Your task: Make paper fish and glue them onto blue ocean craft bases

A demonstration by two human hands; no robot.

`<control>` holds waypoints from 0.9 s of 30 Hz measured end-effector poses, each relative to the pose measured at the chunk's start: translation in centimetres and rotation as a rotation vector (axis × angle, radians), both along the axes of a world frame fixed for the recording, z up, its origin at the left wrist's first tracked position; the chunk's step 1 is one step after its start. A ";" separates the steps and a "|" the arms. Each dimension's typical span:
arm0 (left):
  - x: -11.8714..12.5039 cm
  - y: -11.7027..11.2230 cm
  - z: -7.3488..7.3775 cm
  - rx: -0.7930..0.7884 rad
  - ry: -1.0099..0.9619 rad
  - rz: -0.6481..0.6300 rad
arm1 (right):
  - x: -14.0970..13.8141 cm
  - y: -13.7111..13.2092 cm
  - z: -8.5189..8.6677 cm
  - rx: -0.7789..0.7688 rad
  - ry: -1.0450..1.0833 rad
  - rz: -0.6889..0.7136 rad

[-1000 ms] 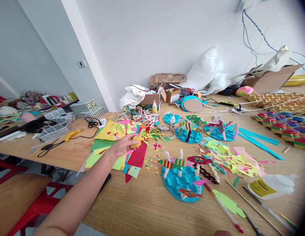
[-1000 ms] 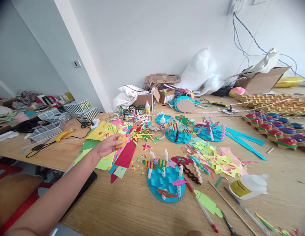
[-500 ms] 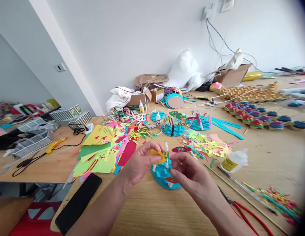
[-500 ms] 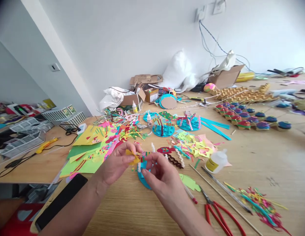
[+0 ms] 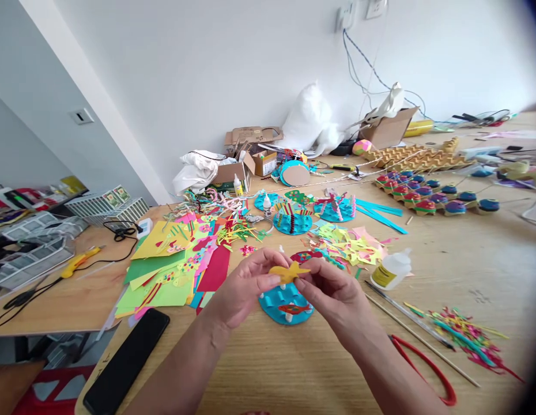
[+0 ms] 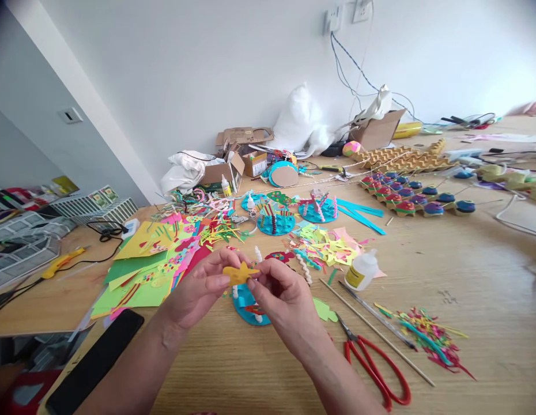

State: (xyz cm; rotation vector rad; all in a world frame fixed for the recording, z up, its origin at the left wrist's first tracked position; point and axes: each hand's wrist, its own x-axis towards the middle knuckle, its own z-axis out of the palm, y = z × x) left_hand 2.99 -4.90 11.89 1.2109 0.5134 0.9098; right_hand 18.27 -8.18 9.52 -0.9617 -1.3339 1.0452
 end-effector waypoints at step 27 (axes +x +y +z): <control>0.8 -0.8 -2.2 -0.127 0.013 0.226 | 1.9 -1.9 -2.4 0.758 -0.606 -0.382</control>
